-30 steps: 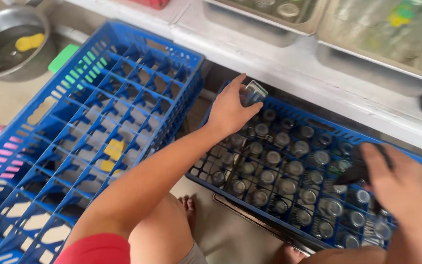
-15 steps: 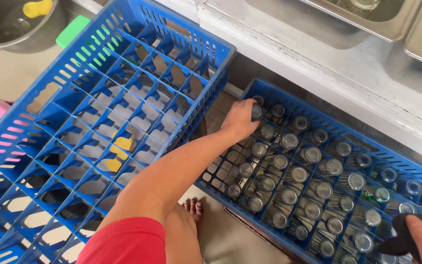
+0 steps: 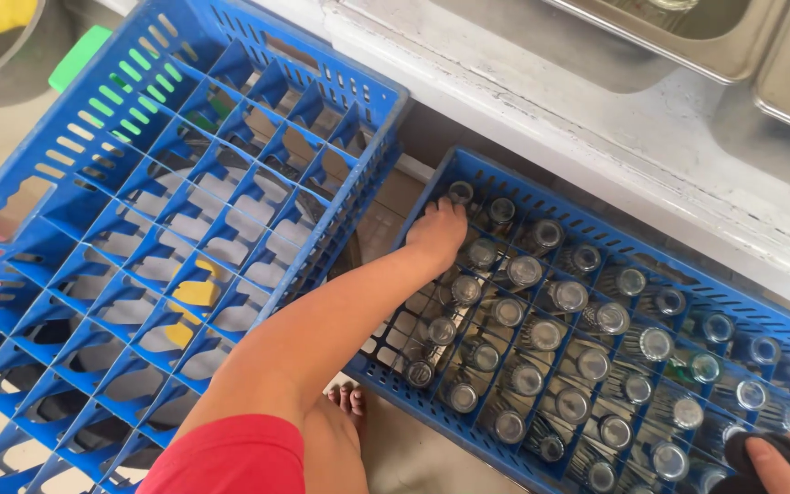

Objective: Cleaning and wiping small glasses with a cloth and organizing them in crates

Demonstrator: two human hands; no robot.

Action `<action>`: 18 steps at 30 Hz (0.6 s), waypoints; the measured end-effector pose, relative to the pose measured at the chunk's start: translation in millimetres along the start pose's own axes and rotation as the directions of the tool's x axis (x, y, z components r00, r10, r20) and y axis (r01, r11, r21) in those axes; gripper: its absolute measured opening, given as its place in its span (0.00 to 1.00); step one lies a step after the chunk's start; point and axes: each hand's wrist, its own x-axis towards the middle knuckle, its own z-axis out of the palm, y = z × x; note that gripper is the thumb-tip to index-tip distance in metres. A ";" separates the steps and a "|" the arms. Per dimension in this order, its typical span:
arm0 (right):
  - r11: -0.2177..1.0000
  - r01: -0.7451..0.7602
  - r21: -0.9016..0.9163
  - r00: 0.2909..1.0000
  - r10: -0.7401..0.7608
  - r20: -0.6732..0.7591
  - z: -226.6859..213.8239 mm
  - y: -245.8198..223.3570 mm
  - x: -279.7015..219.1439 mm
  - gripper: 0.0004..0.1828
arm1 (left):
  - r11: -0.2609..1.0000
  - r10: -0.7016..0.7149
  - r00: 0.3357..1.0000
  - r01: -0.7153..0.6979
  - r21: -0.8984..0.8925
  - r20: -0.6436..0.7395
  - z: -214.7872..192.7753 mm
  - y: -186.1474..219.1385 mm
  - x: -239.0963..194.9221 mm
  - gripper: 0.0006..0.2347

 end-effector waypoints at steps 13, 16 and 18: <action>0.903 -0.376 -0.206 0.417 0.364 0.833 -41.5 -50.5 29.6 0.24 | 0.939 0.333 0.918 -0.303 0.161 -0.215 -112.1 118.6 -75.9 0.07; 0.899 -0.398 -0.184 0.394 0.349 0.851 -51.3 -69.0 29.7 0.23 | 0.845 0.535 0.843 -0.535 0.014 -0.051 -185.9 189.7 -122.1 0.07; 0.891 -0.428 -0.152 0.378 0.329 0.865 -51.0 -74.0 25.9 0.23 | 0.738 0.673 0.725 -0.670 0.077 -0.148 -212.9 232.1 -123.6 0.10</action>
